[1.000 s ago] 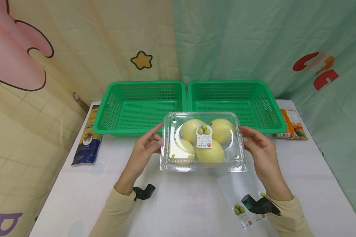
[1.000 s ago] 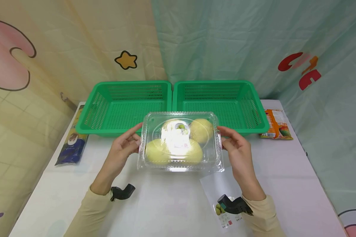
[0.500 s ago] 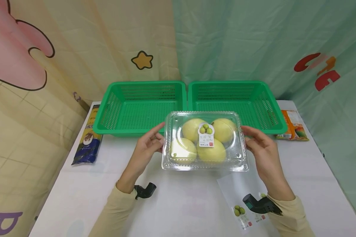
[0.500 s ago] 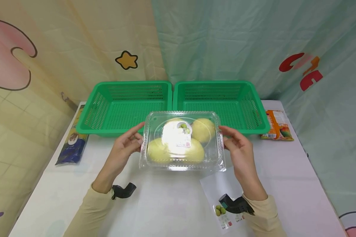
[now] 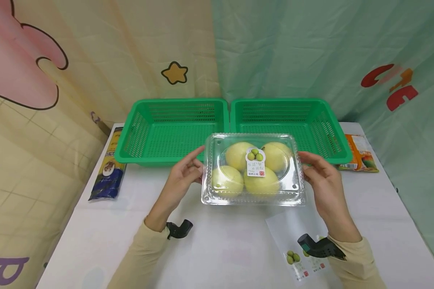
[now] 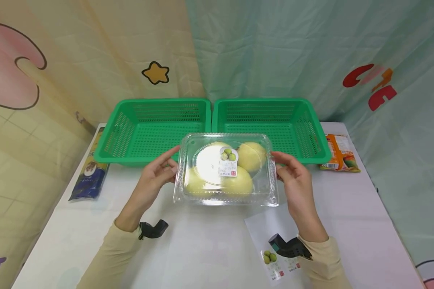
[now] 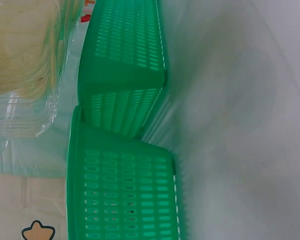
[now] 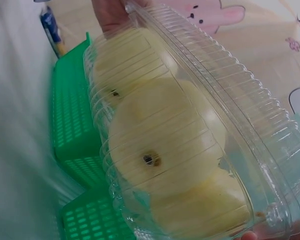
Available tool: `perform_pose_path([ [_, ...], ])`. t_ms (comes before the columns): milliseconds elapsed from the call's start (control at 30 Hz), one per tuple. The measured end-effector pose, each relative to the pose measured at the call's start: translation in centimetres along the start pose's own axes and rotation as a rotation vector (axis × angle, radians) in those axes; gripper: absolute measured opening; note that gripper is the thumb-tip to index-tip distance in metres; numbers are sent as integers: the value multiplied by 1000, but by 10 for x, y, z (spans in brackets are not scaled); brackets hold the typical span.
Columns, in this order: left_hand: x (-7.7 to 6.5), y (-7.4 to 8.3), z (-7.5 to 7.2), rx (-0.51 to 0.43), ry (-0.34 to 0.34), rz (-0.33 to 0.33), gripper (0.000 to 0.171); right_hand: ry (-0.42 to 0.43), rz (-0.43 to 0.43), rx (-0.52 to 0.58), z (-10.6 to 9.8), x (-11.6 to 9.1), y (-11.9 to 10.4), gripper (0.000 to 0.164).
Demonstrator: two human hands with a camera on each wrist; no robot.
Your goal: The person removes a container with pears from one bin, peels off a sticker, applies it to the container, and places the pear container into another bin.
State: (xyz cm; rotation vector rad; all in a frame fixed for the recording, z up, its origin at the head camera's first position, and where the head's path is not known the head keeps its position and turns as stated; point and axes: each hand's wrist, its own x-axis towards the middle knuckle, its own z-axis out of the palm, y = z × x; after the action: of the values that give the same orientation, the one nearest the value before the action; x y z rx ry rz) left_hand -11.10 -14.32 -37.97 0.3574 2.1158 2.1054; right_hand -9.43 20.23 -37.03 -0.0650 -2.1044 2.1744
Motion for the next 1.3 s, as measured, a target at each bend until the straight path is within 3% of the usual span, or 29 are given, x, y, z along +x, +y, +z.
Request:
perform_pose_path([
  [800,9,4,4,-6,14,-25,60,17,15,31,-2,9,-4,31],
  [1100,12,8,7,-51,1,-39,61,8,7,56,-5,17,-6,31],
  [1300,18,7,12,-55,41,-52,60,13,0,50,-9,23,-8,31],
])
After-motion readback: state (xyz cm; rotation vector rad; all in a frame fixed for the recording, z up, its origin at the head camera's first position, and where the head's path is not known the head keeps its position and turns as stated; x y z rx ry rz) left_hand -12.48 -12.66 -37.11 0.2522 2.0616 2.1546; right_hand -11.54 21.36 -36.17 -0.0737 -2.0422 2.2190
